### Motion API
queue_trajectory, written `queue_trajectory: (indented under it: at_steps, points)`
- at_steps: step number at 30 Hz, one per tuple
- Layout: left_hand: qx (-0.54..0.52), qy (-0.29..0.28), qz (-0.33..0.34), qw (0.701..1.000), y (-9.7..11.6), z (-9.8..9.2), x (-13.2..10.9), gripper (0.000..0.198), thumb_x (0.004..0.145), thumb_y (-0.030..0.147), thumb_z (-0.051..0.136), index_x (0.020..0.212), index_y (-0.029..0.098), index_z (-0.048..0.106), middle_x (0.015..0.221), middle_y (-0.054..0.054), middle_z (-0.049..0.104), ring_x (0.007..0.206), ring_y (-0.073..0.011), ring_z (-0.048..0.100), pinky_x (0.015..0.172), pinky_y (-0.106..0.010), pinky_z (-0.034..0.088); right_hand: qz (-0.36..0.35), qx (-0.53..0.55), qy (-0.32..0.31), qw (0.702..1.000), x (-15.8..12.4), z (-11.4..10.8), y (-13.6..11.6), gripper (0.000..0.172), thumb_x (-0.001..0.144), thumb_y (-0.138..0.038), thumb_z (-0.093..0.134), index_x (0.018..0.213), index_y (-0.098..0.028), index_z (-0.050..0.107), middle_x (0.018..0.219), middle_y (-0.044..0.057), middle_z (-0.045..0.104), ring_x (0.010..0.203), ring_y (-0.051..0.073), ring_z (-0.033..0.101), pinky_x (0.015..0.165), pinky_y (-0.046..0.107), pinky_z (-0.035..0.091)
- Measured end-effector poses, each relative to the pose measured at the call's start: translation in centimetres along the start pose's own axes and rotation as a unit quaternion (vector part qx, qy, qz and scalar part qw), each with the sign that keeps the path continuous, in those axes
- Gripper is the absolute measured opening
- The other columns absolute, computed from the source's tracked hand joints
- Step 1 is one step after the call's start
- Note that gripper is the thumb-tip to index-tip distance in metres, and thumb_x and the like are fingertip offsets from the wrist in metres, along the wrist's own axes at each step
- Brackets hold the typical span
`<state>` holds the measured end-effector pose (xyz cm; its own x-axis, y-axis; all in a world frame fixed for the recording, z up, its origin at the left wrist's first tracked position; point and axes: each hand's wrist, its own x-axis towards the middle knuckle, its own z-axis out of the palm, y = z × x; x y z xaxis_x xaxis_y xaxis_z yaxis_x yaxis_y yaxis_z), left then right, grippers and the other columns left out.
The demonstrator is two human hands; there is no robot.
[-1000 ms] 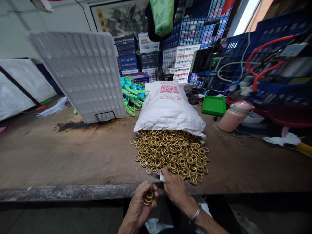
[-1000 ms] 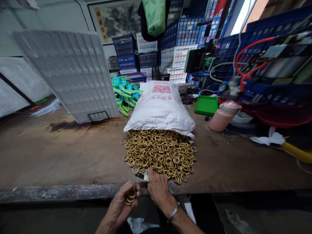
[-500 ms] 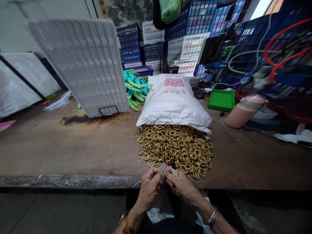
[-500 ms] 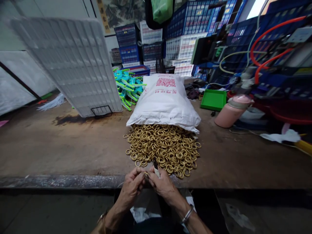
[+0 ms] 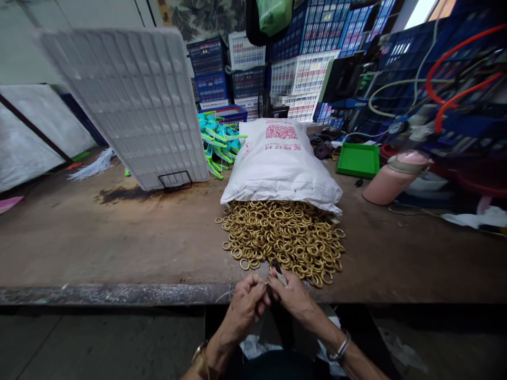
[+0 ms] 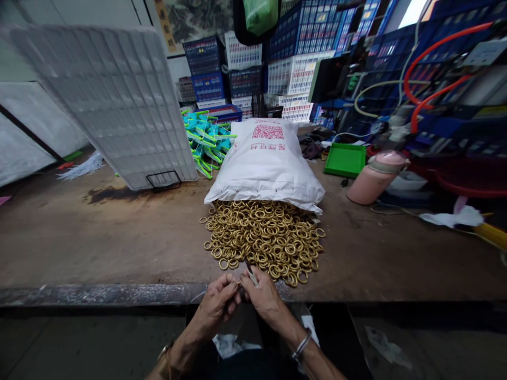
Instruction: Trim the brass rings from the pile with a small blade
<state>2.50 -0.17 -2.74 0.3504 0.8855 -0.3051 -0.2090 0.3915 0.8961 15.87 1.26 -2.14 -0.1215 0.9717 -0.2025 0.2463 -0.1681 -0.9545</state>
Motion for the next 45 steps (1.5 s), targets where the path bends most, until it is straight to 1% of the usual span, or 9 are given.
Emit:
queue_trajectory:
  at_steps: [6,10,15,21,26,30,36,39,45]
  points:
    - [-0.025,0.029,0.006,0.999,0.4,0.4,-0.5,0.031,0.073,0.047,0.052,0.071,0.017,0.044,0.053,0.006,0.046,0.036,-0.0024,0.029,0.032,-0.014,0.018,-0.045,-0.135,0.034,0.989,-0.2,-0.4,0.4,0.023,0.078,-0.033,0.035,0.061,-0.02,0.044,0.051,-0.004,0.045,0.049,0.01,0.041,0.049,0.021,0.032]
    - [-0.003,0.051,0.01,0.999,0.7,0.6,-0.6,0.034,0.071,0.05,0.052,0.071,0.018,0.042,0.055,0.006,0.048,0.037,-0.0023,0.03,0.034,-0.015,0.019,-0.098,-0.281,-0.009,0.955,-0.7,-0.2,1.1,0.014,0.071,-0.015,0.034,0.065,-0.02,0.045,0.059,-0.001,0.052,0.055,0.012,0.046,0.053,0.022,0.031]
    - [0.018,0.051,0.038,0.998,0.3,0.4,-0.4,0.035,0.072,0.051,0.051,0.071,0.018,0.04,0.056,0.005,0.047,0.039,-0.0025,0.032,0.036,-0.015,0.021,-0.085,-0.379,-0.03,0.921,-1.0,0.1,1.3,0.025,0.063,-0.006,0.034,0.076,-0.019,0.049,0.064,0.002,0.058,0.06,0.014,0.052,0.056,0.023,0.03]
    - [0.054,0.05,0.068,0.995,0.7,0.6,-2.1,0.031,0.075,0.045,0.051,0.066,0.016,0.042,0.052,0.005,0.045,0.039,-0.0025,0.033,0.038,-0.015,0.024,-0.072,-0.433,-0.037,0.898,-0.6,-0.4,1.1,0.031,0.065,-0.005,0.038,0.091,-0.017,0.05,0.069,0.003,0.061,0.063,0.014,0.055,0.054,0.022,0.028]
    - [-0.068,-0.005,0.038,0.997,1.0,0.7,-3.3,0.027,0.077,0.042,0.051,0.07,0.017,0.044,0.051,0.005,0.048,0.034,-0.0023,0.029,0.033,-0.015,0.02,-0.063,-0.476,0.026,0.877,0.4,0.4,1.2,0.02,0.074,-0.008,0.039,0.087,-0.017,0.051,0.071,0.004,0.063,0.063,0.015,0.058,0.053,0.023,0.027]
    - [-0.137,0.014,0.008,0.99,0.3,-0.2,-2.6,0.03,0.079,0.042,0.047,0.071,0.013,0.051,0.05,0.003,0.046,0.035,-0.0032,0.032,0.033,-0.016,0.024,-0.068,-0.484,0.056,0.871,1.5,1.7,0.6,0.013,0.078,-0.013,0.041,0.088,-0.018,0.048,0.072,0.005,0.063,0.066,0.016,0.06,0.054,0.024,0.028]
    - [-0.209,0.049,0.007,0.977,0.5,-1.2,-2.5,0.017,0.074,0.032,0.056,0.078,0.016,0.05,0.071,-0.003,0.058,0.046,-0.0067,0.047,0.036,-0.016,0.028,-0.059,-0.536,0.083,0.838,2.8,3.0,0.6,0.015,0.077,-0.016,0.044,0.091,-0.016,0.045,0.072,0.006,0.064,0.067,0.019,0.06,0.055,0.025,0.029]
    - [-0.244,0.047,-0.027,0.968,0.4,-1.6,-2.5,0.024,0.069,0.027,0.06,0.089,0.017,0.051,0.07,-0.002,0.058,0.05,-0.0081,0.05,0.038,-0.015,0.029,-0.066,-0.533,0.089,0.839,3.2,3.2,1.0,0.019,0.076,-0.018,0.045,0.095,-0.016,0.044,0.075,0.007,0.063,0.072,0.021,0.06,0.057,0.026,0.03]
    - [-0.278,0.088,-0.024,0.956,-0.2,-2.1,-2.0,0.017,0.069,0.028,0.062,0.072,0.015,0.052,0.071,-0.002,0.057,0.06,-0.01,0.053,0.041,-0.015,0.033,-0.064,-0.483,0.091,0.868,3.4,2.5,1.2,0.016,0.074,-0.016,0.045,0.09,-0.017,0.048,0.07,0.004,0.063,0.066,0.017,0.059,0.056,0.024,0.028]
